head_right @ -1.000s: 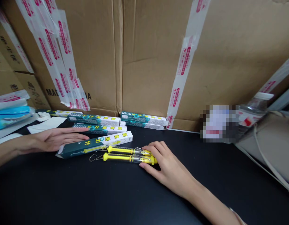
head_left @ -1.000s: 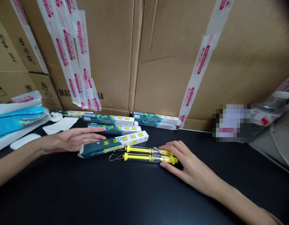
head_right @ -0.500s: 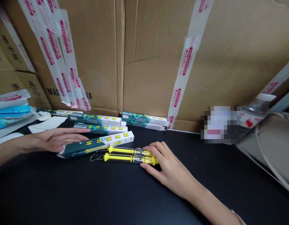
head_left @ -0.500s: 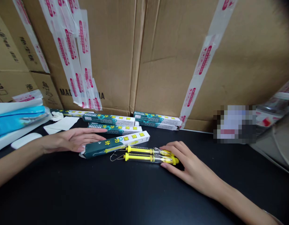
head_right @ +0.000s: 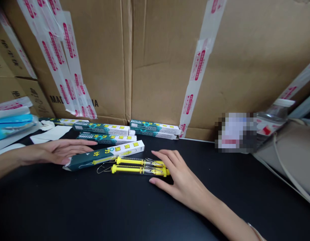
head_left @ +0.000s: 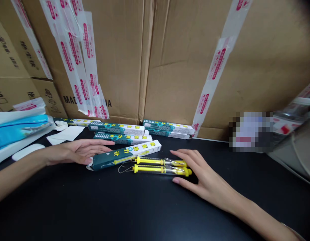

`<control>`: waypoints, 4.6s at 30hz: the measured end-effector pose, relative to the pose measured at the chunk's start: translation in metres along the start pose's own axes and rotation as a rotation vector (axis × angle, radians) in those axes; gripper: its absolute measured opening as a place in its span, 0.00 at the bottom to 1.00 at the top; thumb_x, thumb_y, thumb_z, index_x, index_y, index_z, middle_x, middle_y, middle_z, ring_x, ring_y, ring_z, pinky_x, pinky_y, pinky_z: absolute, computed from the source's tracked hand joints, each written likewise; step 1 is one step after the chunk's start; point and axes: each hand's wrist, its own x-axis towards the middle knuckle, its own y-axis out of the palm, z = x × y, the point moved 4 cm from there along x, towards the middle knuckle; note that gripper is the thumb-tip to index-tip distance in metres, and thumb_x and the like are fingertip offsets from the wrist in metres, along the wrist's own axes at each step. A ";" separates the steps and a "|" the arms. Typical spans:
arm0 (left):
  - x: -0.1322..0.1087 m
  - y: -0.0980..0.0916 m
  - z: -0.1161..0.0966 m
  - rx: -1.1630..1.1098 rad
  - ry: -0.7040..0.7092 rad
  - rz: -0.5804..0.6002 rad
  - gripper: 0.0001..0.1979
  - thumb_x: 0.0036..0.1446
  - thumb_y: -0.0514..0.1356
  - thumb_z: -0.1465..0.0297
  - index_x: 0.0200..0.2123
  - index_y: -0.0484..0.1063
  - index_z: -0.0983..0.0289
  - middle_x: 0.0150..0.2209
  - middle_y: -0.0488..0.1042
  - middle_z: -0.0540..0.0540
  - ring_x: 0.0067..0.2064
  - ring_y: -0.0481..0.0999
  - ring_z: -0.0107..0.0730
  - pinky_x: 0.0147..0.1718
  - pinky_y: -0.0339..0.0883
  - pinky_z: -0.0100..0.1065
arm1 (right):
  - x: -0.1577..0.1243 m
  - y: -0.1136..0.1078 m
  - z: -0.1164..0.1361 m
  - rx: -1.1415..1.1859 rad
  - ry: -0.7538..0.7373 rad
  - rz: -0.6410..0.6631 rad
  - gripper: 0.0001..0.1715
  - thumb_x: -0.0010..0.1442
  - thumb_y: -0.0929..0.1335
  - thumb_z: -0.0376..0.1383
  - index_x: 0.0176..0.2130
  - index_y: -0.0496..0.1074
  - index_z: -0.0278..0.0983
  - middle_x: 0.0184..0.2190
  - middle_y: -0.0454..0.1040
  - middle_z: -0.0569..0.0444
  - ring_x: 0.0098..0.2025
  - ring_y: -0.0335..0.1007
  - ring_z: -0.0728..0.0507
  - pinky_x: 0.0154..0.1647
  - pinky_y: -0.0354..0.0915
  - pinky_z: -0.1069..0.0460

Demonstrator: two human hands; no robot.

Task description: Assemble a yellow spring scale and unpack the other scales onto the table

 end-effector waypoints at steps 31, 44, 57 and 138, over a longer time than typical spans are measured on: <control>0.015 0.019 -0.006 -0.218 -0.067 0.044 0.21 0.56 0.68 0.57 0.52 0.77 0.55 0.54 0.79 0.57 0.58 0.75 0.50 0.55 0.72 0.41 | 0.052 -0.021 0.005 -0.046 -0.104 -0.263 0.10 0.67 0.65 0.34 0.49 0.70 0.39 0.48 0.76 0.46 0.50 0.76 0.36 0.51 0.73 0.41; 0.004 0.046 -0.024 -0.194 0.179 -0.570 0.17 0.49 0.72 0.59 0.40 0.82 0.61 0.28 0.82 0.50 0.21 0.76 0.27 0.27 0.75 0.29 | -0.003 -0.008 0.014 -0.137 -0.039 -0.503 0.12 0.67 0.68 0.35 0.50 0.70 0.38 0.44 0.76 0.47 0.43 0.77 0.40 0.40 0.77 0.48; 0.000 0.048 -0.017 0.247 0.226 -0.490 0.30 0.56 0.65 0.55 0.60 0.72 0.59 0.33 0.84 0.49 0.30 0.83 0.35 0.43 0.79 0.37 | -0.003 -0.011 0.013 -0.050 -0.026 -0.558 0.16 0.67 0.69 0.37 0.54 0.72 0.39 0.48 0.77 0.47 0.48 0.76 0.40 0.47 0.72 0.47; 0.013 0.036 -0.018 0.178 0.094 -0.369 0.19 0.51 0.67 0.48 0.36 0.83 0.54 0.40 0.84 0.53 0.43 0.81 0.45 0.46 0.75 0.38 | -0.005 -0.004 0.049 0.041 -0.054 -0.480 0.07 0.69 0.64 0.31 0.41 0.71 0.40 0.44 0.67 0.47 0.37 0.75 0.44 0.30 0.73 0.52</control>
